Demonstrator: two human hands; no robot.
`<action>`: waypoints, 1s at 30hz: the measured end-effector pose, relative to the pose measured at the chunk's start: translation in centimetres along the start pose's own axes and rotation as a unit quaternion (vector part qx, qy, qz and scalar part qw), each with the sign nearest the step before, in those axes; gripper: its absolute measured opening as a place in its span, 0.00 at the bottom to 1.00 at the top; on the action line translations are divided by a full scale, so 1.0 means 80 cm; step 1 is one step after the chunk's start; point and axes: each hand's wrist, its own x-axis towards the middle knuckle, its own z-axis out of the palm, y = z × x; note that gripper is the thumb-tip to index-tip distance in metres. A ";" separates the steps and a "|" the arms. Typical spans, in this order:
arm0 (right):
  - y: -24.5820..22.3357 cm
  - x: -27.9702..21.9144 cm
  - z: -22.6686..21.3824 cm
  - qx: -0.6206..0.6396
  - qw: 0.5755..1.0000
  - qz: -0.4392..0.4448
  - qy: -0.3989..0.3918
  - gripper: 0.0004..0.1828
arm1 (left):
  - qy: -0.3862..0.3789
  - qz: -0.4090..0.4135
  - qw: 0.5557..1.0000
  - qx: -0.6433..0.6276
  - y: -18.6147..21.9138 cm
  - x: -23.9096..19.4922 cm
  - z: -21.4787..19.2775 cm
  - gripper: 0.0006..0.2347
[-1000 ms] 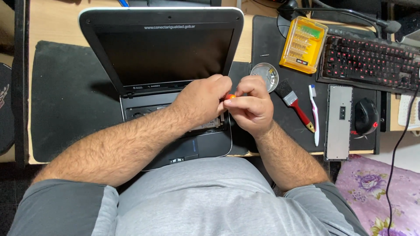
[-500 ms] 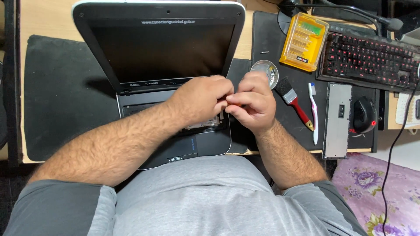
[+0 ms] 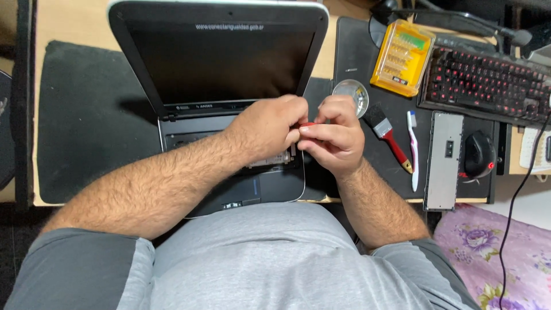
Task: The person disassembles a laptop by first removing the keyboard and then unscrewing the hard drive caddy. They proceed to remove the hard drive and disconnect the internal battery cable using a screwdriver.
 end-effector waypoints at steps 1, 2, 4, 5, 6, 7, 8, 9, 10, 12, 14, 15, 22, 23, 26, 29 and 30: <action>-0.001 0.000 0.001 0.001 1.000 0.005 -0.001 0.10 | -0.002 -0.002 1.000 -0.004 -0.005 0.000 0.005 0.07; -0.003 0.000 0.002 0.003 1.000 0.006 -0.005 0.09 | 0.005 0.000 1.000 0.012 -0.009 -0.001 0.009 0.08; -0.003 0.001 0.002 0.006 1.000 0.006 -0.010 0.10 | 0.013 0.002 1.000 0.028 -0.006 -0.002 0.007 0.09; -0.003 0.001 0.002 0.017 1.000 0.016 -0.006 0.10 | 0.009 0.009 1.000 0.002 0.000 -0.002 0.000 0.10; -0.002 0.001 0.002 0.027 0.999 0.027 -0.002 0.11 | 0.005 0.016 1.000 -0.023 0.007 -0.002 -0.007 0.10; -0.006 0.006 0.001 0.027 0.999 0.028 -0.001 0.11 | 0.003 0.015 1.000 -0.024 0.004 0.000 -0.007 0.10; -0.009 0.011 0.000 0.021 0.999 0.024 -0.009 0.10 | -0.013 0.017 0.999 -0.034 -0.001 0.002 -0.008 0.07; -0.013 0.014 0.000 0.015 1.000 0.022 -0.016 0.11 | -0.032 0.017 0.998 -0.046 -0.004 0.002 -0.006 0.04; -0.011 0.012 0.000 0.015 0.999 0.027 -0.016 0.11 | -0.035 0.016 0.998 -0.049 -0.011 0.003 -0.001 0.04; -0.006 0.008 0.000 0.016 1.000 0.020 -0.014 0.13 | -0.025 0.030 0.999 0.009 -0.025 0.005 0.011 0.04; -0.004 0.004 0.003 0.016 1.000 0.019 -0.009 0.10 | -0.015 0.018 1.000 0.011 -0.011 -0.001 0.003 0.06; -0.003 0.004 0.006 0.017 1.000 0.011 -0.002 0.08 | -0.001 0.007 1.000 0.019 -0.004 -0.004 -0.004 0.08; 0.001 0.001 0.001 0.029 0.999 0.026 -0.017 0.05 | -0.062 -0.016 0.998 0.020 0.003 -0.007 -0.025 0.10; 0.003 0.001 0.002 0.037 0.999 0.030 -0.015 0.09 | -0.095 -0.025 0.994 0.052 0.007 -0.009 -0.033 0.10; 0.002 0.004 -0.004 0.039 0.998 0.031 -0.038 0.11 | -0.149 -0.047 0.981 0.116 0.014 -0.016 -0.046 0.09; 0.007 -0.001 -0.005 0.025 0.997 0.022 -0.067 0.10 | -0.158 -0.049 0.974 0.156 0.008 -0.019 -0.044 0.07; 0.009 -0.004 -0.003 0.017 0.997 0.015 -0.069 0.09 | -0.144 -0.039 0.975 0.164 0.006 -0.020 -0.041 0.07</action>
